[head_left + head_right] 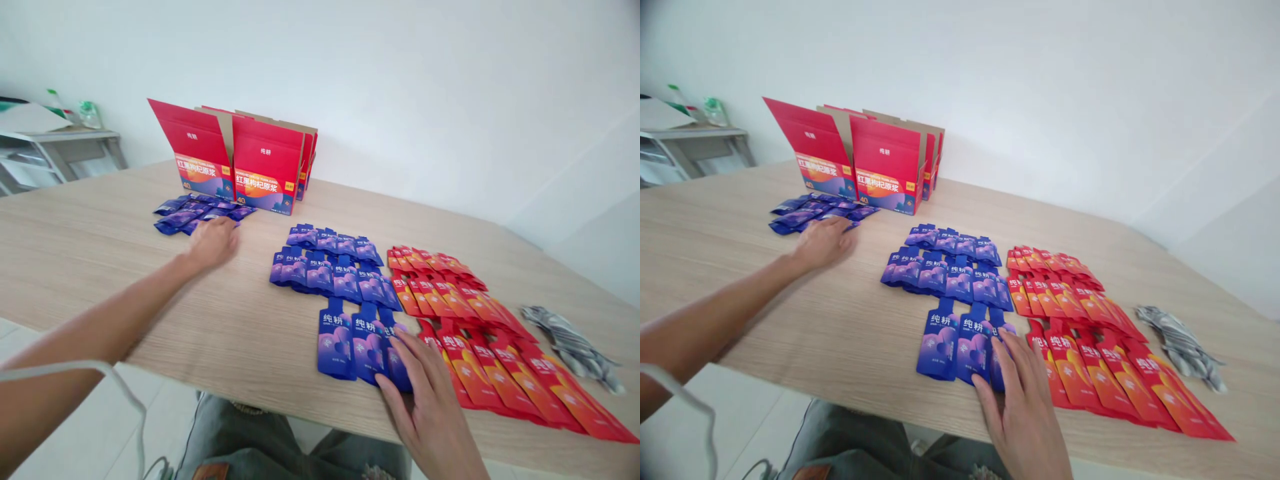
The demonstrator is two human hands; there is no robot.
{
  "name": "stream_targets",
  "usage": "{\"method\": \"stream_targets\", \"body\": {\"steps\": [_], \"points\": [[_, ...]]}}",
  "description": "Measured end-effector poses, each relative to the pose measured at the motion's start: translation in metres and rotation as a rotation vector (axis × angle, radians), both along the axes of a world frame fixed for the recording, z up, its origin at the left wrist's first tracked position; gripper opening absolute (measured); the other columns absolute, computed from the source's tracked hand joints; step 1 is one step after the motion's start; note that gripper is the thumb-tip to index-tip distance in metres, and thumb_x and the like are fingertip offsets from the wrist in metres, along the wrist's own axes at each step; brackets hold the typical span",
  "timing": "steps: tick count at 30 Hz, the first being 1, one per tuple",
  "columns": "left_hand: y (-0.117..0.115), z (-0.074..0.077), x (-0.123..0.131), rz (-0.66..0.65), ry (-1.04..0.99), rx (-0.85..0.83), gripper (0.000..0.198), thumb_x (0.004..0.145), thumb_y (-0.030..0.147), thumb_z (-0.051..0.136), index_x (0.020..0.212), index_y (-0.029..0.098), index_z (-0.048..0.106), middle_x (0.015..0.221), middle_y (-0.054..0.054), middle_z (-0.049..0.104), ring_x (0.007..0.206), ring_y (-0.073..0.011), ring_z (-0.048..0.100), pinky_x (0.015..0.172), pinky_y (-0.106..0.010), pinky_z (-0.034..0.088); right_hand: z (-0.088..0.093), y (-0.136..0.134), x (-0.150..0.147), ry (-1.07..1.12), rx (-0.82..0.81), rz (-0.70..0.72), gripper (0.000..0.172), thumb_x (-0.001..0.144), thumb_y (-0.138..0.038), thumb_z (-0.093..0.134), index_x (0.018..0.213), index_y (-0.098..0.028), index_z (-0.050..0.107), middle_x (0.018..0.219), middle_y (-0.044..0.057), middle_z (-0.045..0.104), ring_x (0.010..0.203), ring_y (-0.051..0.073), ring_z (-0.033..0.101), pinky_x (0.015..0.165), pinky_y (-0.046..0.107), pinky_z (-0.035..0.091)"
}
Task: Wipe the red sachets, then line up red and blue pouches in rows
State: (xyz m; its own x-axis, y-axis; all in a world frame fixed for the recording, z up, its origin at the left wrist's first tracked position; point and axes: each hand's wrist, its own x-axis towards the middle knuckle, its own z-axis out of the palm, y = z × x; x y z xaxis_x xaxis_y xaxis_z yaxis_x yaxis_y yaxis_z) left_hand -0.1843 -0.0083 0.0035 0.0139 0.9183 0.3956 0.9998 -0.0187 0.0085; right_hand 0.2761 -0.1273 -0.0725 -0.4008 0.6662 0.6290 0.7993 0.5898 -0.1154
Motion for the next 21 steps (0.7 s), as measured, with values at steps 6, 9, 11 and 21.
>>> {"method": "stream_targets", "body": {"steps": [6,9,11,21], "points": [[0.017,0.008,-0.037,0.203,0.153,-0.110,0.054,0.110,0.041,0.044,0.120,-0.005,0.070,0.121,-0.025,0.073,0.103,-0.0276,0.066,0.090,-0.039,0.051,0.004,-0.002,-0.001,0.035,0.000,-0.032,0.056,0.107,-0.046,0.058,0.157,-0.023,0.048,0.150,0.019,0.060,0.138,0.041,0.059,0.114,0.069,0.050],[0.020,0.003,-0.033,0.195,0.153,-0.102,0.047,0.110,0.033,0.044,0.112,-0.003,0.074,0.109,-0.018,0.076,0.094,-0.0226,0.065,0.086,-0.033,0.049,0.005,-0.003,-0.002,0.049,-0.004,-0.050,0.055,0.107,-0.047,0.058,0.156,-0.024,0.048,0.149,0.019,0.060,0.136,0.040,0.060,0.112,0.068,0.052],[0.022,0.001,-0.027,0.227,0.153,-0.112,0.044,0.109,0.024,0.041,0.106,-0.004,0.075,0.099,-0.016,0.076,0.087,-0.0202,0.065,0.083,-0.030,0.048,0.006,-0.002,-0.003,0.055,-0.005,-0.056,0.054,0.107,-0.047,0.058,0.155,-0.025,0.049,0.149,0.019,0.060,0.135,0.040,0.060,0.112,0.067,0.052],[-0.012,0.024,-0.001,0.169,0.218,-0.158,0.041,0.108,0.022,0.040,0.114,0.003,0.076,0.115,-0.016,0.075,0.089,-0.0227,0.065,0.071,-0.028,0.044,0.009,-0.003,-0.001,0.089,0.027,-0.010,0.041,0.106,-0.033,0.062,0.145,-0.024,0.056,0.145,0.017,0.063,0.134,0.037,0.061,0.117,0.069,0.048]]}}
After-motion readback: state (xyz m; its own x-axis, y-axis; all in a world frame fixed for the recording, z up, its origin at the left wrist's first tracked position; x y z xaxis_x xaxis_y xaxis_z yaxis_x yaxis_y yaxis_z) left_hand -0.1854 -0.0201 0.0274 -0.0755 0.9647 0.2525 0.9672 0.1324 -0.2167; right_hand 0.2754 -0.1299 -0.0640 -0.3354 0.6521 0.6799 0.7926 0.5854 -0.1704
